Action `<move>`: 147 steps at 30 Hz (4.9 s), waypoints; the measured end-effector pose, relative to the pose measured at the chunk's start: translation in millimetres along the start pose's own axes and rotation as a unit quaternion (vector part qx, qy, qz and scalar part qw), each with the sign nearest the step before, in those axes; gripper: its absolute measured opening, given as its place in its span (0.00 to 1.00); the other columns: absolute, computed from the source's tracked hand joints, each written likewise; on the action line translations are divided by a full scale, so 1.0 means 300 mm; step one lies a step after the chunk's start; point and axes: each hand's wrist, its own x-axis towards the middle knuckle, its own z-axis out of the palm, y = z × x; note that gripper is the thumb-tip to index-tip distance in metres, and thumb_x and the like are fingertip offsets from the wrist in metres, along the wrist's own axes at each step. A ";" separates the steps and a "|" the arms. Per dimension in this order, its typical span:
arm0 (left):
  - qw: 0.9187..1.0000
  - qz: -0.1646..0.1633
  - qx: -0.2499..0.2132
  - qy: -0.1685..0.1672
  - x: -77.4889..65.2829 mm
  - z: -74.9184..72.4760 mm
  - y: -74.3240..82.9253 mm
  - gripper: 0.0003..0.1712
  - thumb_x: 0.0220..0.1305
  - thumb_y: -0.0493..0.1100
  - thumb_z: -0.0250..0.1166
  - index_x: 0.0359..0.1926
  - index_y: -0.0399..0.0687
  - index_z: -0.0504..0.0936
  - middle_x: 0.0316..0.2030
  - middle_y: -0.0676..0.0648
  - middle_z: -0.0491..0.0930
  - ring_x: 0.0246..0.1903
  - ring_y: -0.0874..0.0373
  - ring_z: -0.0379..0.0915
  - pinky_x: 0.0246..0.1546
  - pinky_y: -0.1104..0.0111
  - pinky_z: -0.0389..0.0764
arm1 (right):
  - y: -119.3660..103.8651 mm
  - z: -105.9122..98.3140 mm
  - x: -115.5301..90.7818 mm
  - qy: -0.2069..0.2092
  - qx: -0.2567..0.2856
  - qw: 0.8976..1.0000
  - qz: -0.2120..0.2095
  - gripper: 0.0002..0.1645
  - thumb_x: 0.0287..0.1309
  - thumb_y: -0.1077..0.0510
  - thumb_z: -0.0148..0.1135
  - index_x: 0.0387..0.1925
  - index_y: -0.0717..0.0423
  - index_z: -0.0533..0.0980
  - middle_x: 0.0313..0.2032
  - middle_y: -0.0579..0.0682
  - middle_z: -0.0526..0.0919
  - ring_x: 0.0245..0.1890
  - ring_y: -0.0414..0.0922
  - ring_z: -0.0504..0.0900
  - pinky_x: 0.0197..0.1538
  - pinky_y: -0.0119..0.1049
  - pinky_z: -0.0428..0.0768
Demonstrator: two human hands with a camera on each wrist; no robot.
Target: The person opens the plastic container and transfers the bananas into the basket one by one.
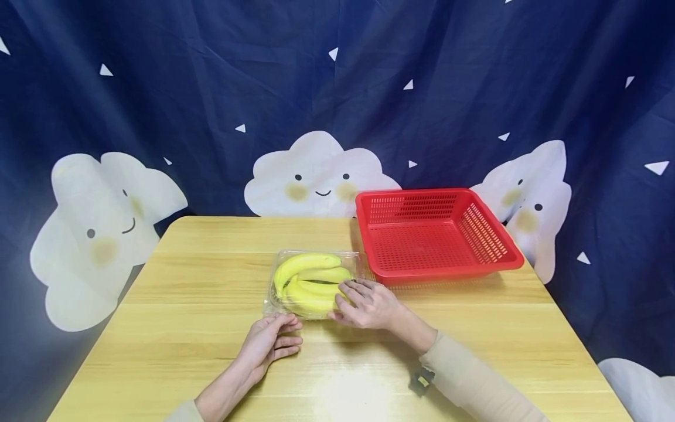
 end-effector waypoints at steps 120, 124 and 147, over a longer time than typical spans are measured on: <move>0.996 0.021 -0.003 0.088 -0.038 0.006 -0.019 0.16 0.76 0.47 0.61 0.51 0.38 0.82 0.38 0.52 0.90 0.29 0.62 0.86 0.34 0.69 0.88 | 0.280 0.001 0.211 -0.204 0.203 0.907 0.307 0.25 0.43 0.32 0.82 0.32 0.46 0.91 0.29 0.41 0.92 0.23 0.38 0.86 0.21 0.29 0.69; 0.996 0.025 -0.004 0.091 -0.039 0.007 -0.020 0.16 0.76 0.47 0.61 0.52 0.38 0.82 0.38 0.52 0.90 0.29 0.62 0.85 0.34 0.69 0.88 | 0.288 0.016 0.214 -0.193 0.195 0.913 0.302 0.24 0.42 0.32 0.83 0.31 0.46 0.91 0.28 0.41 0.92 0.23 0.39 0.86 0.20 0.31 0.69; 0.994 0.032 -0.004 0.108 -0.035 0.019 -0.019 0.14 0.77 0.46 0.59 0.50 0.38 0.81 0.37 0.51 0.90 0.27 0.61 0.85 0.32 0.69 0.88 | 0.395 0.017 0.162 -0.172 0.179 0.934 0.256 0.19 0.48 0.38 0.80 0.30 0.47 0.90 0.23 0.42 0.88 0.17 0.38 0.79 0.20 0.30 0.64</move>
